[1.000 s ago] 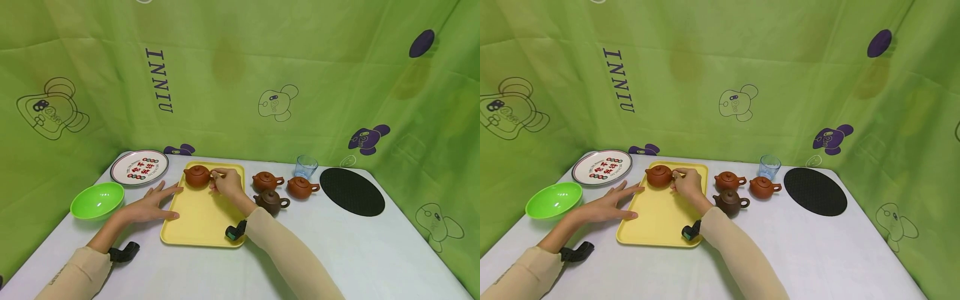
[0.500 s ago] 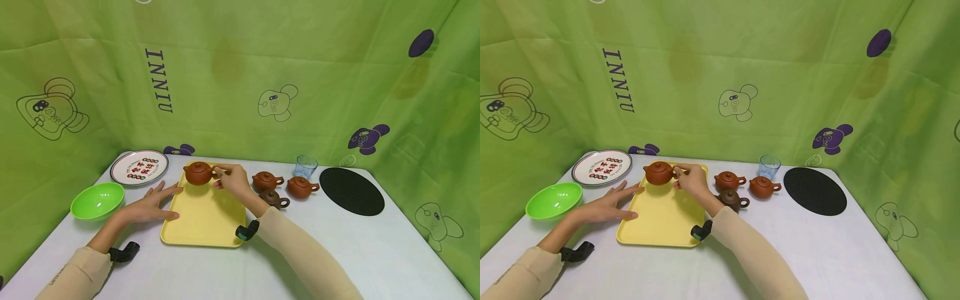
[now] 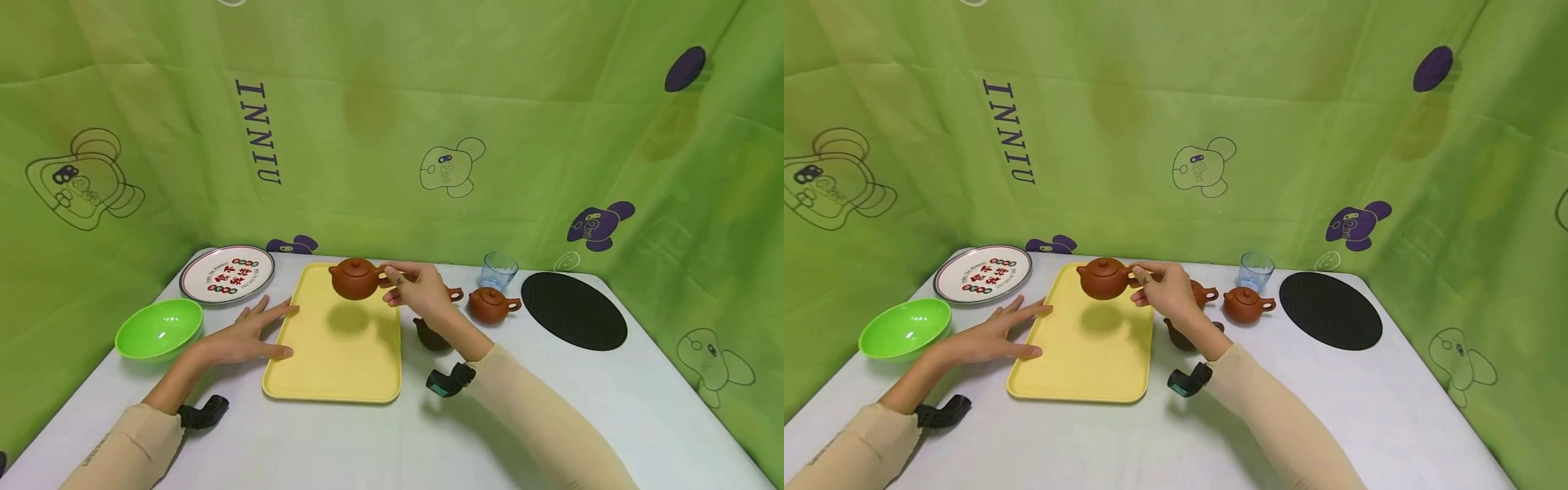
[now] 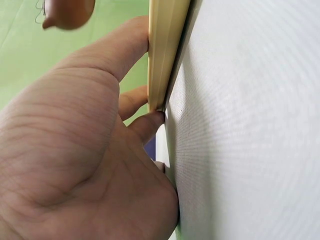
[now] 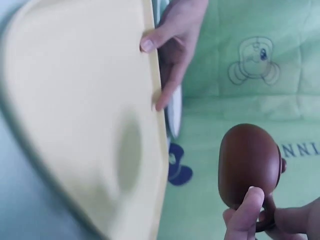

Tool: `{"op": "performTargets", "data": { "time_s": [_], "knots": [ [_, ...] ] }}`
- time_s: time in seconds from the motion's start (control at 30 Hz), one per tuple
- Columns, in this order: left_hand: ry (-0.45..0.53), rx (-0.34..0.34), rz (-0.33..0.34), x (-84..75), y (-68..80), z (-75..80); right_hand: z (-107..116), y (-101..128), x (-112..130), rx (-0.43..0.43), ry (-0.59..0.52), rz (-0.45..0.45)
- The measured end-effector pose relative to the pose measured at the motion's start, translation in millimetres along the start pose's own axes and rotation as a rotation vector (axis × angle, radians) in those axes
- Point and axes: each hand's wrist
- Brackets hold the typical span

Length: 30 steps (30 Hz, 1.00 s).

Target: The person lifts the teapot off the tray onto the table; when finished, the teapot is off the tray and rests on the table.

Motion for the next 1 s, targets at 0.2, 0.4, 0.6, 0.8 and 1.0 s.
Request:
{"op": "performTargets", "data": {
  "time_s": [0.2, 0.4, 0.6, 0.8, 1.0],
  "knots": [
    [0.004, -0.004, 0.005, -1.9, 0.2, 0.6, 36.5, 16.2, -1.2, -0.037, 0.012, -0.001],
    [0.016, 0.000, 0.013, -2.1, 0.9, 0.0, 67.5, 39.1, -6.3, -0.057, 0.050, 0.037],
    [0.027, 0.003, 0.013, -1.0, 0.3, -0.6, 91.2, 61.4, -14.0, -0.075, 0.063, 0.026],
    [0.033, 0.004, 0.021, -1.1, 0.6, -0.6, 110.9, 82.4, -20.6, -0.099, 0.095, 0.017],
    [0.035, 0.004, 0.020, -2.7, 1.7, -0.6, 129.5, 103.5, -28.3, -0.132, 0.128, 0.001]
  ]
}}
Point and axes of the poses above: each hand's wrist, its own y-axis away from the middle knuckle, its own z-axis out of the back of the hand, x = y × z, and after that the axes turned 8 degrees about x, right-handed
